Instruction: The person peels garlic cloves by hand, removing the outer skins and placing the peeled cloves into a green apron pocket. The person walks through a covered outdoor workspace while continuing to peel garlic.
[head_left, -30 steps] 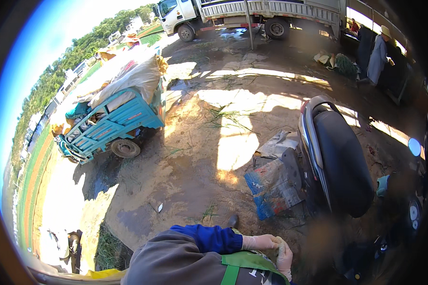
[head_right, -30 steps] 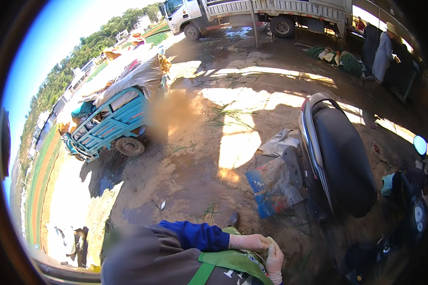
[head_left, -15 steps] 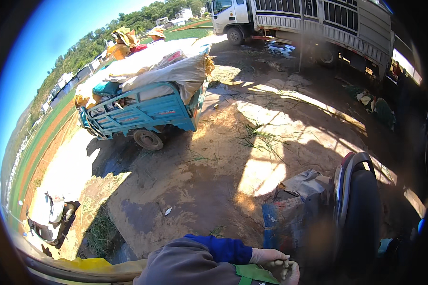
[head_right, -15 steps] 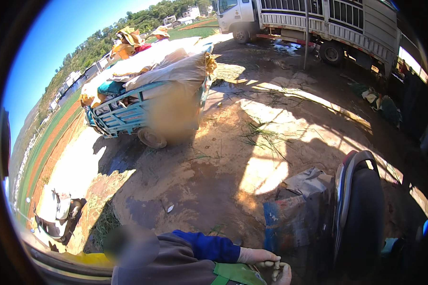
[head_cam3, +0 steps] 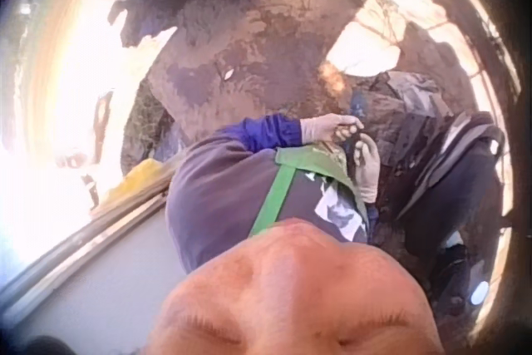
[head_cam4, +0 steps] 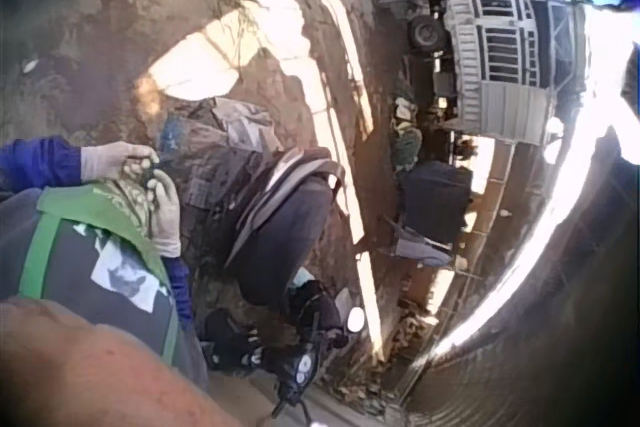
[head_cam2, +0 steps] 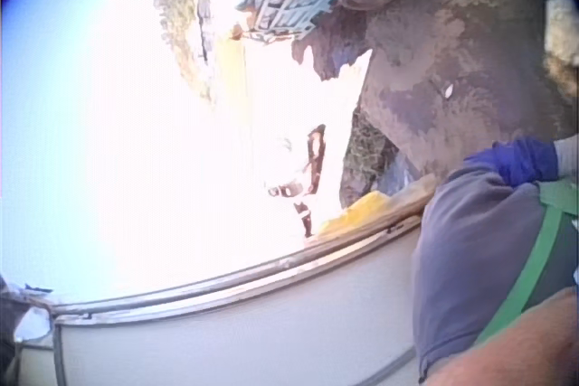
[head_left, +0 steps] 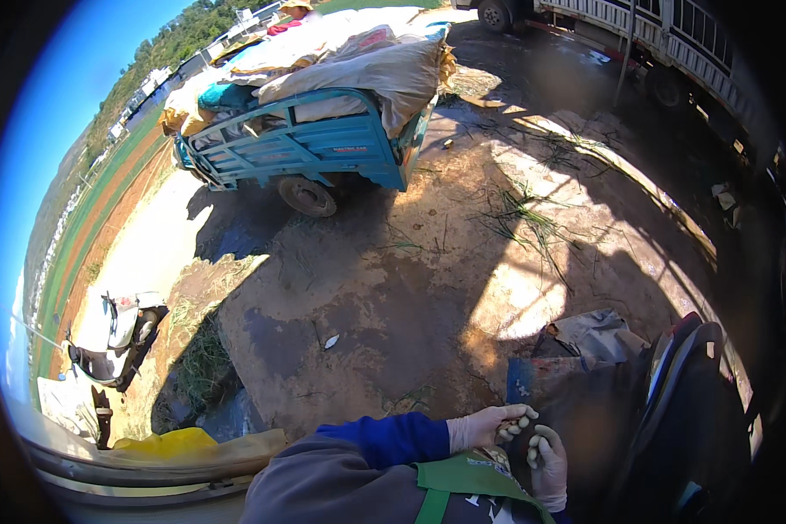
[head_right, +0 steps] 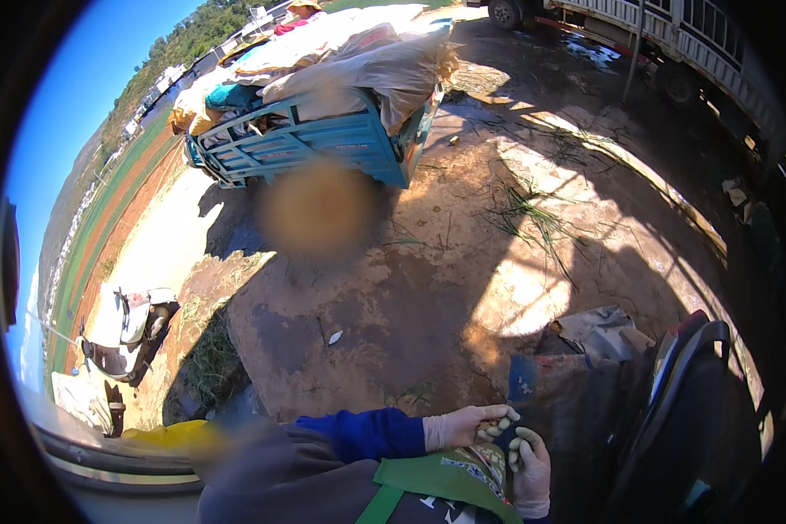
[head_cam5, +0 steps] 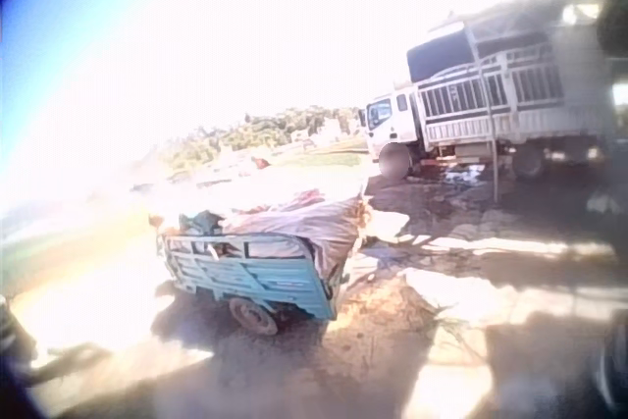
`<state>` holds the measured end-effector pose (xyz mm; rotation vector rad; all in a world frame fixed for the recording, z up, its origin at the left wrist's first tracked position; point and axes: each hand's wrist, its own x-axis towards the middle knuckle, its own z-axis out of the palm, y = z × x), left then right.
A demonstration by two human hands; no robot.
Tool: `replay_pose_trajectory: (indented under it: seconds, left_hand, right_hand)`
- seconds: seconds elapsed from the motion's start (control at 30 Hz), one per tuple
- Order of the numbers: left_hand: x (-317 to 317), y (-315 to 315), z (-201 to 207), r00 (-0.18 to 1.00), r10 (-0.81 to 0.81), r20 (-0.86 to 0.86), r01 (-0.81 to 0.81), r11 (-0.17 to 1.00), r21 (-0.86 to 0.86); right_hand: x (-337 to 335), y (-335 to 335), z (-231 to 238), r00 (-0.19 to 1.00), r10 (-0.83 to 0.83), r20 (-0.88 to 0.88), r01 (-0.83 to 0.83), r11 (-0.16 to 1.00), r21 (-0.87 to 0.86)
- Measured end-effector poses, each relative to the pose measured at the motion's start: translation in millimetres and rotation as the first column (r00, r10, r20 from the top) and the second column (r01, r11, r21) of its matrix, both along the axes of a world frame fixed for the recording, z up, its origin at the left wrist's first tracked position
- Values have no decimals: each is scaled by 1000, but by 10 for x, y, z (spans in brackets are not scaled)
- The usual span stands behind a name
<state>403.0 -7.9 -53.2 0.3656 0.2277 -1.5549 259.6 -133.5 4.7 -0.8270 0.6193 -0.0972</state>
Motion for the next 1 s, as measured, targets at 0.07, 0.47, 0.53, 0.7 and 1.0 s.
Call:
replay_pose_trajectory:
  seconds: [0.07, 0.47, 0.53, 0.7, 1.0]
  left_hand:
    - [107, -8, 40, 984, 136, -112, -141, 989, -33]
    - [346, -862, 538, 913, 267, -309, -326, 932, -157]
    - [350, -1047, 520, 926, 230, -301, -294, 937, -189]
    - [435, -1436, 451, 931, 160, -328, -209, 971, -120]
    - [1090, -2090, 203, 971, -48, -234, 68, 995, 79]
  right_hand:
    - [101, -87, 28, 995, 49, -86, -57, 994, -94]
    - [574, -988, 261, 983, 145, 108, -63, 834, -549]
    - [564, -1149, 273, 984, 165, -60, -155, 657, -738]
    - [624, -1437, 235, 989, 144, -11, -29, 119, -992]
    - [1208, -1913, -78, 952, 67, -297, -280, -191, -941]
